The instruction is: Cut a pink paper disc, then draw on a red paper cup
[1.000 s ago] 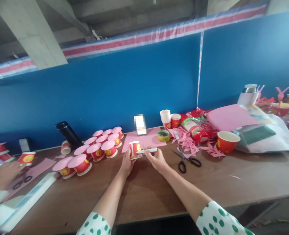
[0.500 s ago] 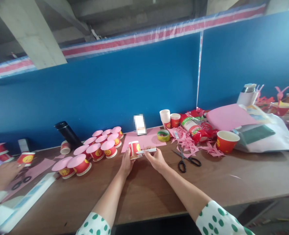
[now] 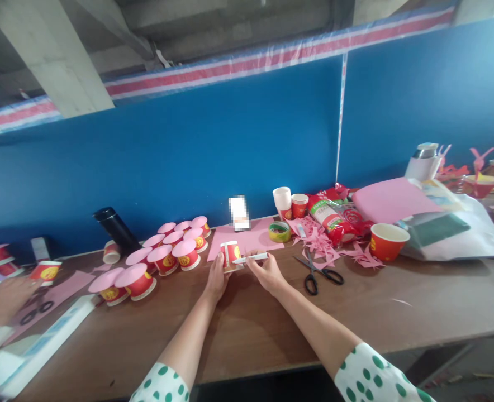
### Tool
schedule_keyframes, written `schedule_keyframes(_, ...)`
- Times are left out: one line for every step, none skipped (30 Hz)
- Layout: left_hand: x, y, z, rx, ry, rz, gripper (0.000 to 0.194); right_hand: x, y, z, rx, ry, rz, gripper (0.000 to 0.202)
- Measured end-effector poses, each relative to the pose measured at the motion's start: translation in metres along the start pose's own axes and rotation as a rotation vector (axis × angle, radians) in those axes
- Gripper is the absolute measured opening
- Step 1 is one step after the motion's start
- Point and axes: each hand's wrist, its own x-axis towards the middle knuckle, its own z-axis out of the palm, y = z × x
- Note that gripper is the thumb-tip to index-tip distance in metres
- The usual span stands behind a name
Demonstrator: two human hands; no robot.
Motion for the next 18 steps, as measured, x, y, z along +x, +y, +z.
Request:
schedule_keyframes(-0.0004, 0.0003, 0.0, -0.003, -0.001, 0.001, 0.042, 0.0, 0.0, 0.0, 0.001, 0.002, -0.004, 0.023)
schedule_keyframes(-0.0008, 0.0007, 0.0001, -0.004, -0.003, 0.003, 0.041, 0.0001, 0.0001, 0.0, 0.0, 0.005, -0.009, 0.023)
schedule_keyframes(-0.0012, 0.0012, 0.0001, -0.003, -0.011, 0.003, 0.041, 0.0001, 0.0002, 0.0001, -0.001, 0.011, -0.016, 0.022)
schedule_keyframes(-0.0014, 0.0014, 0.0001, -0.003, -0.017, 0.006, 0.04, 0.0001, 0.0005, 0.0002, 0.0, 0.018, -0.023, 0.022)
schedule_keyframes(-0.0014, 0.0014, 0.0, -0.006, -0.02, 0.01, 0.039, 0.0, 0.0009, 0.0004, 0.003, 0.024, -0.028, 0.022)
schedule_keyframes(-0.0011, 0.001, -0.0001, -0.014, -0.019, 0.012, 0.039, 0.0, 0.0013, 0.0004, 0.008, 0.025, -0.03, 0.022)
schedule_keyframes(-0.0006, 0.0001, -0.0003, -0.025, -0.018, 0.011, 0.038, 0.0, 0.0018, 0.0004, 0.012, 0.021, -0.029, 0.021)
schedule_keyframes(0.0, -0.0009, -0.0006, -0.036, -0.016, 0.009, 0.037, 0.0, 0.0022, 0.0003, 0.014, 0.015, -0.026, 0.021)
schedule_keyframes(0.0007, -0.002, -0.0009, -0.044, -0.014, 0.007, 0.036, 0.0, 0.0024, 0.0001, 0.014, 0.007, -0.022, 0.021)
schedule_keyframes(0.0012, -0.003, -0.0013, -0.047, -0.014, 0.008, 0.036, 0.0, 0.0025, -0.0002, 0.013, -0.001, -0.017, 0.02)
schedule_keyframes(0.0016, -0.0037, -0.0017, -0.045, -0.017, 0.009, 0.036, 0.0001, 0.0023, -0.0005, 0.012, -0.007, -0.014, 0.02)
schedule_keyframes(0.0016, -0.004, -0.002, -0.04, -0.019, 0.014, 0.036, 0.0002, 0.002, -0.0008, 0.013, -0.009, -0.014, 0.019)
schedule_keyframes(0.0013, -0.0037, -0.0021, -0.033, -0.023, 0.02, 0.036, 0.0002, 0.0016, -0.001, 0.013, -0.01, -0.017, 0.018)
schedule_keyframes(0.0007, -0.0029, -0.002, -0.024, -0.026, 0.024, 0.036, 0.0003, 0.0013, -0.0012, 0.012, -0.01, -0.021, 0.017)
schedule_keyframes(-0.0002, -0.0018, -0.0017, -0.016, -0.027, 0.025, 0.036, 0.0003, 0.0011, -0.0012, 0.009, -0.009, -0.027, 0.017)
schedule_keyframes(-0.0012, -0.0002, -0.0011, -0.007, -0.028, 0.026, 0.036, 0.0002, 0.0011, -0.0012, 0.004, -0.005, -0.031, 0.017)
schedule_keyframes(-0.0022, 0.0015, -0.0004, -0.001, -0.025, 0.027, 0.036, 0.0002, 0.0013, -0.0011, 0.0, -0.001, -0.032, 0.017)
schedule_keyframes(-0.0033, 0.0033, 0.0006, 0.004, -0.023, 0.028, 0.037, 0.0001, 0.0017, -0.001, -0.003, 0.002, -0.03, 0.018)
